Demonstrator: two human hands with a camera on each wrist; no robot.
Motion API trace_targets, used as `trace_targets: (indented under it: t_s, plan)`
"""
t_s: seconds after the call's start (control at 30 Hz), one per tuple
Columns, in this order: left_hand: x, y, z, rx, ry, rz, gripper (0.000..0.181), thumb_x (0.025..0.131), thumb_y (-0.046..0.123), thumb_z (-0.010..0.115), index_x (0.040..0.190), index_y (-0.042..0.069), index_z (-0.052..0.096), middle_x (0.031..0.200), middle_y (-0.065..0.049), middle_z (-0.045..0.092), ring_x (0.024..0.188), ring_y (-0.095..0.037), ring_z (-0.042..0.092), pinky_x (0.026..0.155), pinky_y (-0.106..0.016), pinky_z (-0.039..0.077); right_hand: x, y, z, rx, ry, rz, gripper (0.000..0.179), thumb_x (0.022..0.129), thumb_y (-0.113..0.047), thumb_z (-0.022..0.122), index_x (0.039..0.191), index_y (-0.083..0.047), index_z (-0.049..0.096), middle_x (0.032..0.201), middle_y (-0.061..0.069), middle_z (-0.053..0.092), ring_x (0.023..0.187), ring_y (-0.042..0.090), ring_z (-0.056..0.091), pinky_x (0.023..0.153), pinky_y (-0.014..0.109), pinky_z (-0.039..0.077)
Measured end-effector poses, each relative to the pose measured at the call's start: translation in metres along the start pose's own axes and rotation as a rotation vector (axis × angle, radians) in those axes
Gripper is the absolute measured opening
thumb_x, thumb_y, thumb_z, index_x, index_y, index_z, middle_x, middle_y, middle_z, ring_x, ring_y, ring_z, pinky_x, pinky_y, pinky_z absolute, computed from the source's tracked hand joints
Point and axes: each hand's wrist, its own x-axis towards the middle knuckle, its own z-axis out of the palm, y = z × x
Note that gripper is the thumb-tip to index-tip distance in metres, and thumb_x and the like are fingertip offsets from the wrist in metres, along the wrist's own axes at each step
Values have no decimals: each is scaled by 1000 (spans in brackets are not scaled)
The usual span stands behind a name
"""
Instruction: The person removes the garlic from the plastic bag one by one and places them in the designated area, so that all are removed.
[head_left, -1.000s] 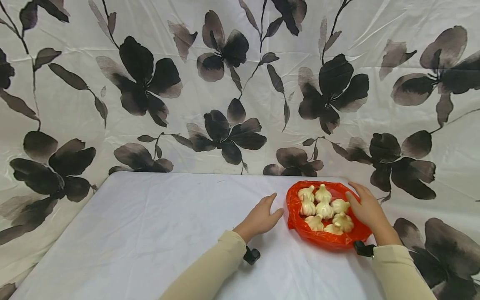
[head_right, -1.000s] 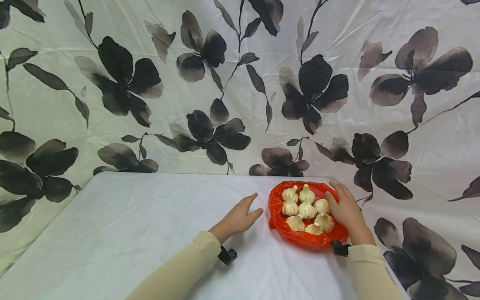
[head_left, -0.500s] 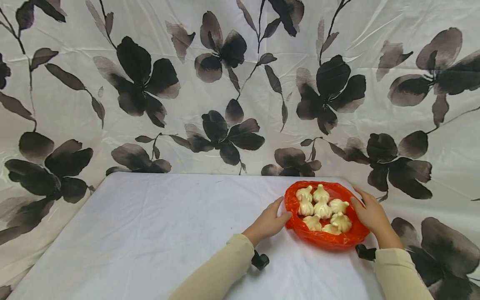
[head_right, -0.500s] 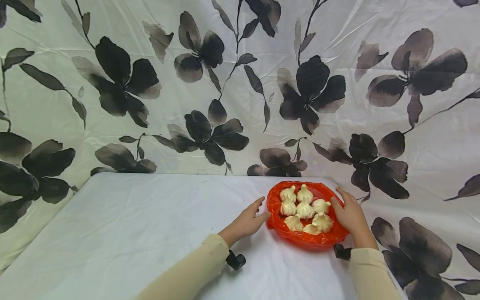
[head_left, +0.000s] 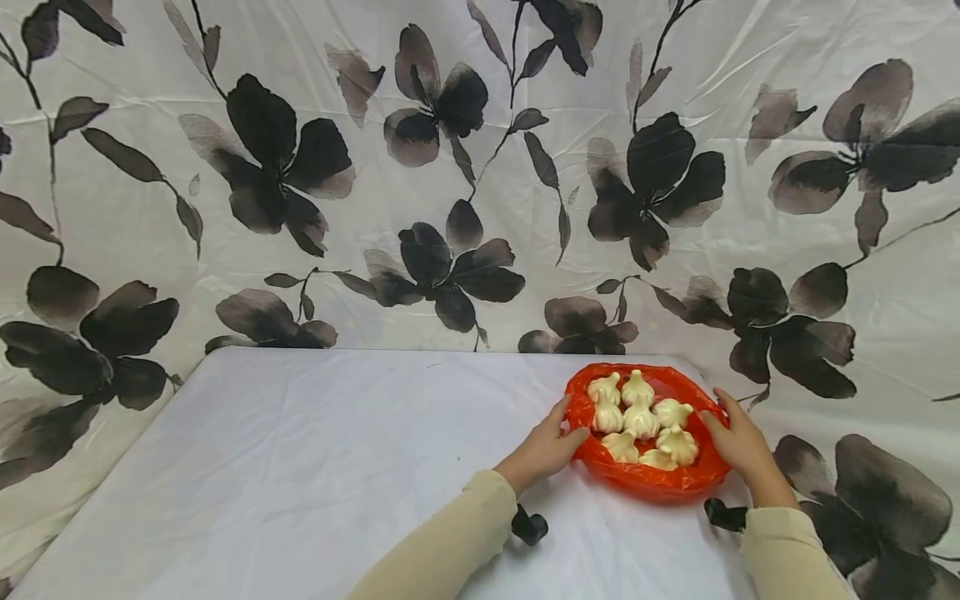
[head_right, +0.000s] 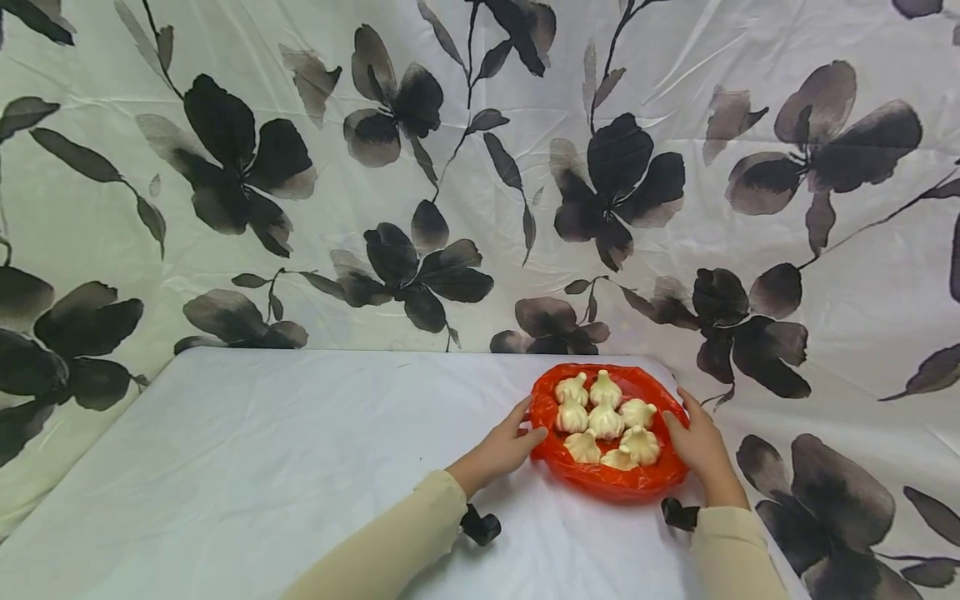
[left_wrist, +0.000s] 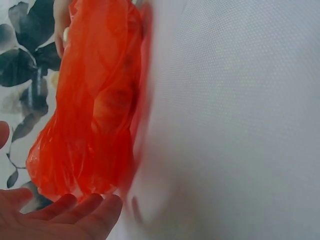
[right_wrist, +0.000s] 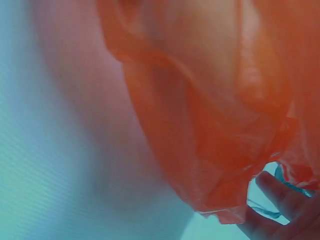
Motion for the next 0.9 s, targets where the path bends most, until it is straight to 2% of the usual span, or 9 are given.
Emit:
trace_targets:
  t_s: [0.33, 0.5, 0.67, 0.9]
  plan:
    - [8, -2, 12, 5, 15, 5, 69, 96, 38, 56, 155, 25, 22, 154, -8, 39, 140, -32, 39, 111, -54, 37, -4, 1, 8, 87, -48, 79, 68, 103, -44, 28, 156, -13, 0, 156, 33, 10, 137, 59, 19, 106, 70, 28]
    - [11, -4, 14, 51, 13, 68, 70, 94, 33, 59, 154, 22, 25, 153, -9, 40, 140, -30, 40, 114, -51, 35, -4, 3, 14, 130, -58, 102, 67, 103, -45, 26, 156, -15, -2, 157, 32, 8, 138, 59, 17, 106, 70, 27]
    - [12, -6, 13, 85, 17, 114, 66, 94, 26, 57, 153, 21, 28, 152, -9, 41, 140, -28, 40, 115, -49, 34, -5, 2, 18, 140, -51, 85, 63, 104, -40, 25, 157, -15, 0, 157, 32, 9, 138, 59, 17, 107, 71, 25]
    - [12, -10, 7, 86, 21, 112, 63, 94, 24, 54, 153, 21, 29, 151, -9, 41, 138, -28, 42, 114, -48, 36, -7, -4, 22, 136, -53, 62, 60, 104, -37, 25, 157, -16, 4, 157, 31, 13, 138, 58, 19, 108, 71, 23]
